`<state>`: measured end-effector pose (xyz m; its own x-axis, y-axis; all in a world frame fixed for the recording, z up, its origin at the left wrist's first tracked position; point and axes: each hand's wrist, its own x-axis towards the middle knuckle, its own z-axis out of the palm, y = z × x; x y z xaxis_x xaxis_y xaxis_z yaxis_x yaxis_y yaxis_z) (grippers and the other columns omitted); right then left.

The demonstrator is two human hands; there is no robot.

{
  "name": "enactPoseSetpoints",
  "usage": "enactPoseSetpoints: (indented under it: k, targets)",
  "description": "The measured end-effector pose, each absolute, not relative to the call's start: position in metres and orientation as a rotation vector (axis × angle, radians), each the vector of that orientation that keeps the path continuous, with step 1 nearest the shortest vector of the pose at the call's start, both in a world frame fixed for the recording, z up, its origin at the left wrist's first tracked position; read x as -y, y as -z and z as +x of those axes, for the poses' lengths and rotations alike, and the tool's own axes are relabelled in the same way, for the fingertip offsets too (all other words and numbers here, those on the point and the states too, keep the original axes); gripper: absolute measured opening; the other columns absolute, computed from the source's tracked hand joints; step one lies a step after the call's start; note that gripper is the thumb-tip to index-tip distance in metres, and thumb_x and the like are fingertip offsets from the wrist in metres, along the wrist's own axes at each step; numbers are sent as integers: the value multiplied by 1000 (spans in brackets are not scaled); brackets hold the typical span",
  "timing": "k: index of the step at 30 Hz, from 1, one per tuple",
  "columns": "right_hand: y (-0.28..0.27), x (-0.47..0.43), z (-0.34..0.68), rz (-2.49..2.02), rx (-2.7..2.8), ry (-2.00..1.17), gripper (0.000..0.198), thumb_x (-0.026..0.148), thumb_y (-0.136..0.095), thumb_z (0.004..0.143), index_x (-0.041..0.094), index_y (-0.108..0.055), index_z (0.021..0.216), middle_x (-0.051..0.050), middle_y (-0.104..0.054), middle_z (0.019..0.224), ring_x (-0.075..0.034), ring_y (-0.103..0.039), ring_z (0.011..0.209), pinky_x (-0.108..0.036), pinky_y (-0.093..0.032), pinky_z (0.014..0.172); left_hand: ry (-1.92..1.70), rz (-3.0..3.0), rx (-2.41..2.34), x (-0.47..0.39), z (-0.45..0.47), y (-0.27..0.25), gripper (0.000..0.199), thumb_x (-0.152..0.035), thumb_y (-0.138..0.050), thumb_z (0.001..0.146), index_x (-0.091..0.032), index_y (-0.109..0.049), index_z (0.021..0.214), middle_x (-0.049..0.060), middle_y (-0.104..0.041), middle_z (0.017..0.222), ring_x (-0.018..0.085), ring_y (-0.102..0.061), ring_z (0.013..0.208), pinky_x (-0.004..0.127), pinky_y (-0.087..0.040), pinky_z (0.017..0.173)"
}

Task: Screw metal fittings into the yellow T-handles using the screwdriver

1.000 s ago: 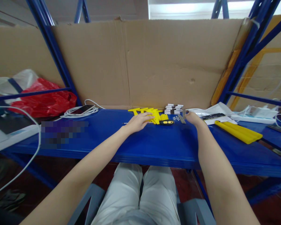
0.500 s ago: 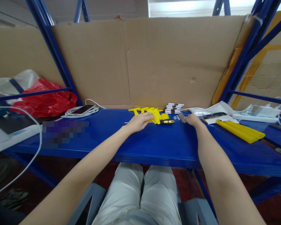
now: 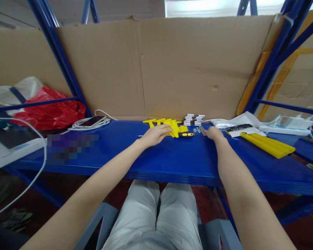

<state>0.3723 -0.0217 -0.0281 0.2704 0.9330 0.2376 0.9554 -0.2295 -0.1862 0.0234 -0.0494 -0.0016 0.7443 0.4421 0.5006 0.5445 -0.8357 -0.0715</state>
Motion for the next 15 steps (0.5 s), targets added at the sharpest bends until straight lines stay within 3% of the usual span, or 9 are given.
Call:
enactPoseSetpoints:
  k: [4,15]
  targets:
    - [23,26,364,-2439,1746,93,41,30,-45,97,3,-73,111,-27,-71,114,-32,-67,112,-36,-49,90,707,-2731,764,48,23,2,38,-13,-50,96,-21,-67,130,10,-62,141,22,-61,126,40,-49,106]
    - [24,28,361,-2415,1760,119,41,29,-45,97,2,-72,113,-31,-69,117,-34,-67,113,-39,-49,91,698,-2725,786,50,23,1,39,-13,-51,96,-22,-67,131,10,-62,141,23,-61,127,40,-49,107]
